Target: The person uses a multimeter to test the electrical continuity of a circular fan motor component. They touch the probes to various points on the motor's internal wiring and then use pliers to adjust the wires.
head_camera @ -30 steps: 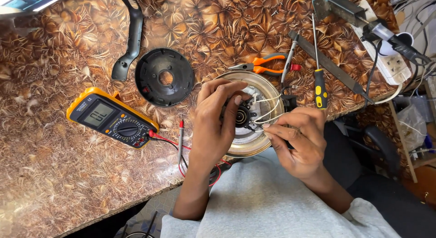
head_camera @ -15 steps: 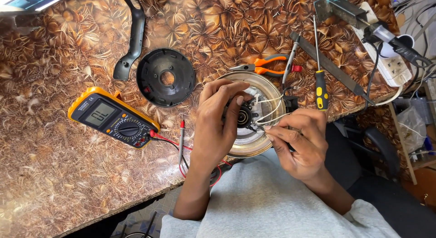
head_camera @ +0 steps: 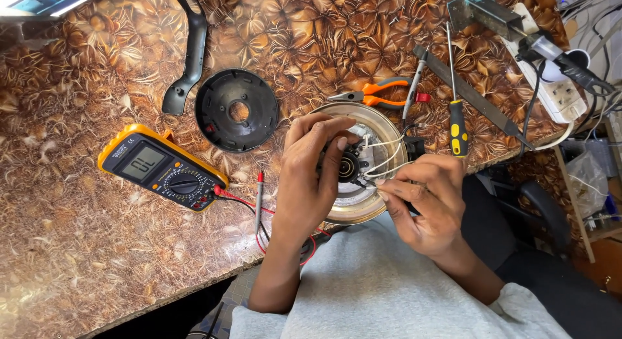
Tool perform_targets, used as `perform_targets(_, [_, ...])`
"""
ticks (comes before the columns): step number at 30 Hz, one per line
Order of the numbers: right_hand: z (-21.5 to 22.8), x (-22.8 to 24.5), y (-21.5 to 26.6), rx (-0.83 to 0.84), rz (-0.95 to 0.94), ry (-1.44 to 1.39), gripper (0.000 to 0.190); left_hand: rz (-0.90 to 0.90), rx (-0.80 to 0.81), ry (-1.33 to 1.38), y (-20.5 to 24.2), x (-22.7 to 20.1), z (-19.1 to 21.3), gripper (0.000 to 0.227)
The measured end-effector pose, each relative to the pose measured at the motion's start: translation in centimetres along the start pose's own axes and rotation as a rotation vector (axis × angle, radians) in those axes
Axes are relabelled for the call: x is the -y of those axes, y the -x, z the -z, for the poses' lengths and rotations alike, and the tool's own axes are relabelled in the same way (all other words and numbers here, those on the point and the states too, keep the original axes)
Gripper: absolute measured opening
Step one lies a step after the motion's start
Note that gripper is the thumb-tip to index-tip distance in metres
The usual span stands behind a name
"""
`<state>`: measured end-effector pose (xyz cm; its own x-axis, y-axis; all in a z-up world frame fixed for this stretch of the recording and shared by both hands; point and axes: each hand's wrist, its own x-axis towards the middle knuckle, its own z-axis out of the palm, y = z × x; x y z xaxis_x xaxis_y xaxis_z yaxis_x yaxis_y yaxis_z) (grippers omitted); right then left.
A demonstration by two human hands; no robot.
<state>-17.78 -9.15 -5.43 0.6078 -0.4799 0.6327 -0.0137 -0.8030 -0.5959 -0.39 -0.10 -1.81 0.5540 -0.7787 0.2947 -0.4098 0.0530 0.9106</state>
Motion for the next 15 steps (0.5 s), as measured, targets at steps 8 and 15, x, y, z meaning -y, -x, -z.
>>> perform_targets(8, [-0.29, -0.27, 0.36, -0.023, 0.033, 0.053, 0.009, 0.0, -0.004, 0.0, -0.04, 0.06, -0.08, 0.022])
perform_targets(15, [-0.17, -0.5, 0.61, -0.025, 0.017, 0.009, 0.009, -0.003, -0.013, -0.002, 0.07, 0.15, -0.18, 0.021])
